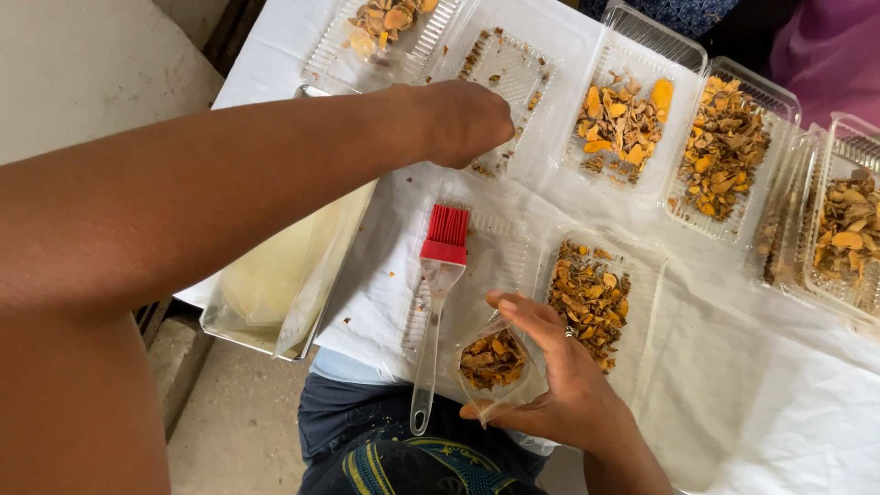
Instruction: Sorting and packaging dried tea leaves into plastic containers using a brush and a small scoop.
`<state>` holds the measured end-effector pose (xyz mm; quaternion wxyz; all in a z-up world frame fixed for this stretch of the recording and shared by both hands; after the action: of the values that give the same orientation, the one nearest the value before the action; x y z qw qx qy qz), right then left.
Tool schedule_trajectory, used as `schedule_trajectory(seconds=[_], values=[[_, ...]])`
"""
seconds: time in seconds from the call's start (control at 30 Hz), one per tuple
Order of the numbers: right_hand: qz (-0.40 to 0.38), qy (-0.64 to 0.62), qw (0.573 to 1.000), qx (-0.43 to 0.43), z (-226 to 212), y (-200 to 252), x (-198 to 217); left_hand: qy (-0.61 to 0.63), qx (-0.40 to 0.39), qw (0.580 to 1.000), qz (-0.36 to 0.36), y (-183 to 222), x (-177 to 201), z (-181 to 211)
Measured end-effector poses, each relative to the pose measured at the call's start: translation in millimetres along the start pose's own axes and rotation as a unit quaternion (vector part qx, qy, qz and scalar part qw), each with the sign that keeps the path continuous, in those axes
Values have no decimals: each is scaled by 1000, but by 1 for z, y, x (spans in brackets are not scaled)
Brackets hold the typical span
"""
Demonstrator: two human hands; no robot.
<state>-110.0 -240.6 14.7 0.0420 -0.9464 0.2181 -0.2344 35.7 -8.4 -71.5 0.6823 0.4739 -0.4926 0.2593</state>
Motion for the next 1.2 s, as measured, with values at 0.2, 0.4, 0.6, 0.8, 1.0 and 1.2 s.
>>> schedule_trajectory(seconds=[0.2,0.4,0.6,0.8,1.0,1.2], values=[[-1,21,1000,13,-3,0,-1,14,-4,1000,-12,-1,0,4],[-4,22,1000,-3,-2,0,1,-12,0,999,-51,13,21,12],[0,6,1000,-7,0,1,2,68,4,997,-23,23,37,7],[38,-1,999,-38,4,0,6,263,18,954,143,75,112,20],[126,-24,984,-127,10,6,8,416,-154,861,250,154,153,117],[110,-28,970,-217,24,16,4,315,-217,916,119,160,124,169]])
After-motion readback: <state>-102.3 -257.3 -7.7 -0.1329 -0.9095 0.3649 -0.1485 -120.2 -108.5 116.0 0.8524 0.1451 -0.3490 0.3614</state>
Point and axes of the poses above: each hand's wrist, its own y-axis away from the middle knuckle, its own x-axis out of the back of the hand, z = x × y, the point moved 6 cm from there along -y, towards the middle knuckle, and after that the axes turned 1 degree about z, right-handed, at the moved point
